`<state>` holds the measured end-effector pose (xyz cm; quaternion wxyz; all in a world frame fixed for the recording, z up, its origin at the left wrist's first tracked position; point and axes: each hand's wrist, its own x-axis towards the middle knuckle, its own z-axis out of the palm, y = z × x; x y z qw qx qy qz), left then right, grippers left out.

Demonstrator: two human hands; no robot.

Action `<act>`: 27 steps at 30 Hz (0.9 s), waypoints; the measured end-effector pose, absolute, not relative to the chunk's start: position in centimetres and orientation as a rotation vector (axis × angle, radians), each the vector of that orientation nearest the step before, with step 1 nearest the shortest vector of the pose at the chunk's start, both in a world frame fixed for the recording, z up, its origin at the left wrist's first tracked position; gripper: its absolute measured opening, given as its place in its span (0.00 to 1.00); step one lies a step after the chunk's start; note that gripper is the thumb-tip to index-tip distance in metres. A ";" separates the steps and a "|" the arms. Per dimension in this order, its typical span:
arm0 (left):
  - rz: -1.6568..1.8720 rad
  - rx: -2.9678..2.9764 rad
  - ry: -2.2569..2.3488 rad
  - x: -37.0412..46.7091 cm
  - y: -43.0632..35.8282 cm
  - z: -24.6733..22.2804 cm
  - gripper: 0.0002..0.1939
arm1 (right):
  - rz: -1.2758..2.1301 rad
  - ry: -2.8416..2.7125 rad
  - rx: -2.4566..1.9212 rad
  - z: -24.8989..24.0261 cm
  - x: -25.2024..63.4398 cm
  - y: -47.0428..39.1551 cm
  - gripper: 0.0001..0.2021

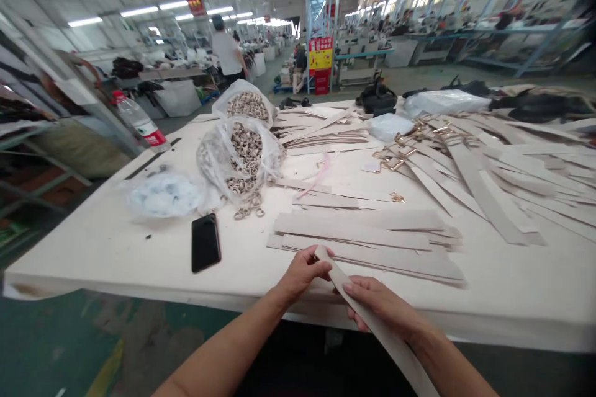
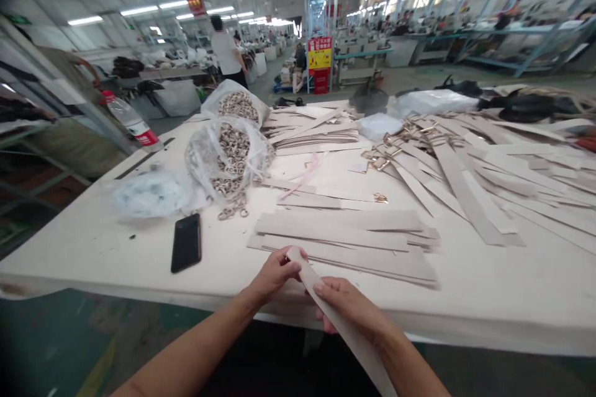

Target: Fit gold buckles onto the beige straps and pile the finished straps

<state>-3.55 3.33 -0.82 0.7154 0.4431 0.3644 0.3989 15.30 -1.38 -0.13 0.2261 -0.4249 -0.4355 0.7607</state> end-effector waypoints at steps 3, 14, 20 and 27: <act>1.009 0.934 0.888 -3.2 3.7 -1.6 0.17 | 1.922 -1.367 -1.229 0.9 14.0 -0.4 0.19; 0.856 1.363 1.073 -11.5 8.0 -0.4 0.21 | 1.085 -1.708 -1.512 -0.2 12.7 1.4 0.21; 0.881 2.021 1.720 -23.3 14.3 0.7 0.07 | 1.095 -1.590 -1.592 -2.8 13.5 1.7 0.23; 0.905 1.998 1.665 -22.0 13.6 2.1 0.04 | 1.123 -1.625 -1.637 -2.6 13.7 1.9 0.28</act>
